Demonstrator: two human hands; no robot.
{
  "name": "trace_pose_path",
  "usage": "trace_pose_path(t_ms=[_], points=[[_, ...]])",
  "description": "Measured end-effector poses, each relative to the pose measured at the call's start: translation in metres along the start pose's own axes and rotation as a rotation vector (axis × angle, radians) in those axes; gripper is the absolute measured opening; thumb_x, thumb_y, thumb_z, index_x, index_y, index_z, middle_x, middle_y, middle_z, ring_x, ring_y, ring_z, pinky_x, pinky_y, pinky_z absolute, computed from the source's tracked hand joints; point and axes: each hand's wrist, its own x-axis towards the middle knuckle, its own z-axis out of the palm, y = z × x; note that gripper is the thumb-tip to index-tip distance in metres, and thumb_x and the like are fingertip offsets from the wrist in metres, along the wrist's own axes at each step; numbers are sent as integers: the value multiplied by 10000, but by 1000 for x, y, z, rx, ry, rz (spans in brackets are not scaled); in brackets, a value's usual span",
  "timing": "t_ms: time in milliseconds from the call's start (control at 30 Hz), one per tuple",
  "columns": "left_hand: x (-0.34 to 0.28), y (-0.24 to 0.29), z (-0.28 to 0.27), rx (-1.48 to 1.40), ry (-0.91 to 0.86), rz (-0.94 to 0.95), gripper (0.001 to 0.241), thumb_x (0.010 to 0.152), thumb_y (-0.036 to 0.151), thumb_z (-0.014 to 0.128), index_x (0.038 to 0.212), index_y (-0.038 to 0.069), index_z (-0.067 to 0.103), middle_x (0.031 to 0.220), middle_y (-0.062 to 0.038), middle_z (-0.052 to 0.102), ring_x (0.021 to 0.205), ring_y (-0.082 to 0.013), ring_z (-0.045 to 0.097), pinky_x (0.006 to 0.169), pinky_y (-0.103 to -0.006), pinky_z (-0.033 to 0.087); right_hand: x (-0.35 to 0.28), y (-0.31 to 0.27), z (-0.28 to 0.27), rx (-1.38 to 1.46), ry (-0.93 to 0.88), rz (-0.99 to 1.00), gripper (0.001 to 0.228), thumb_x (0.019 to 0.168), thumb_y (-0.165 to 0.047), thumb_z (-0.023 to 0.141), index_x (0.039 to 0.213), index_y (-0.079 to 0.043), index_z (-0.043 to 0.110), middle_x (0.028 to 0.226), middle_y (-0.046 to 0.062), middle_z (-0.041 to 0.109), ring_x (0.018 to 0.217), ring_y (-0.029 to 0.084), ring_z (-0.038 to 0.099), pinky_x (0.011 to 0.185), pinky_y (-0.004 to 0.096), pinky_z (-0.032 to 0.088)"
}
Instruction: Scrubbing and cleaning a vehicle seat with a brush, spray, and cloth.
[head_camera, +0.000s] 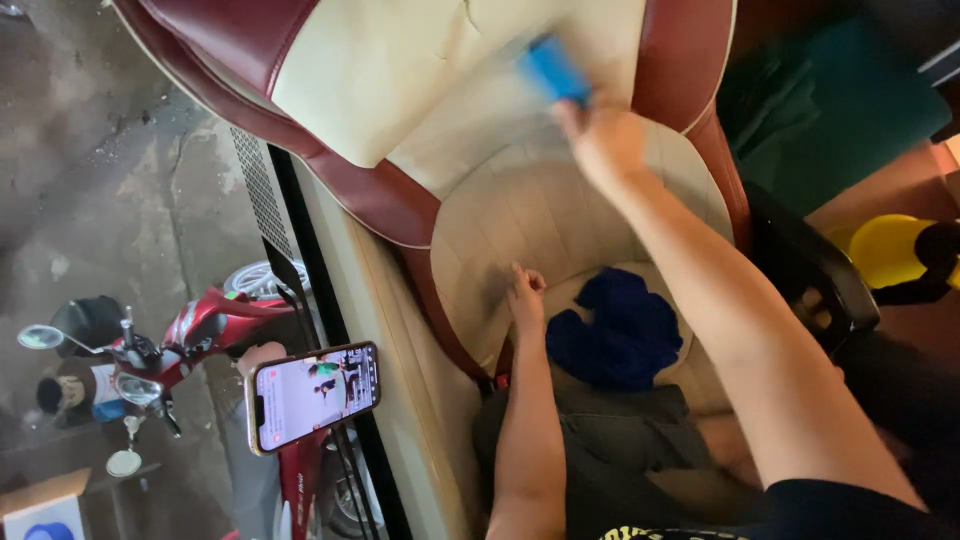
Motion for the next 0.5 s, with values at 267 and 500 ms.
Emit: trace_pose_path(t_ms=[267,500], points=[[-17,26,-2,-222,353,203,605,1079,548,354,693,92,444,704,-10,419,663,-163,381,639,-315,356,-56,-138,28,27,-138,-68,498,1007,-540,537,1105,-69,665,886,181,716,749,354,703,595,489,545],[-17,10,-14,-72,569,414,669,1092,563,272,662,72,417,665,-24,423,642,-182,402,651,-352,372,-113,-79,61,-232,-595,-255,648,940,-636,582,1247,-65,591,1132,210,708,1002,397,708,792,508,569]])
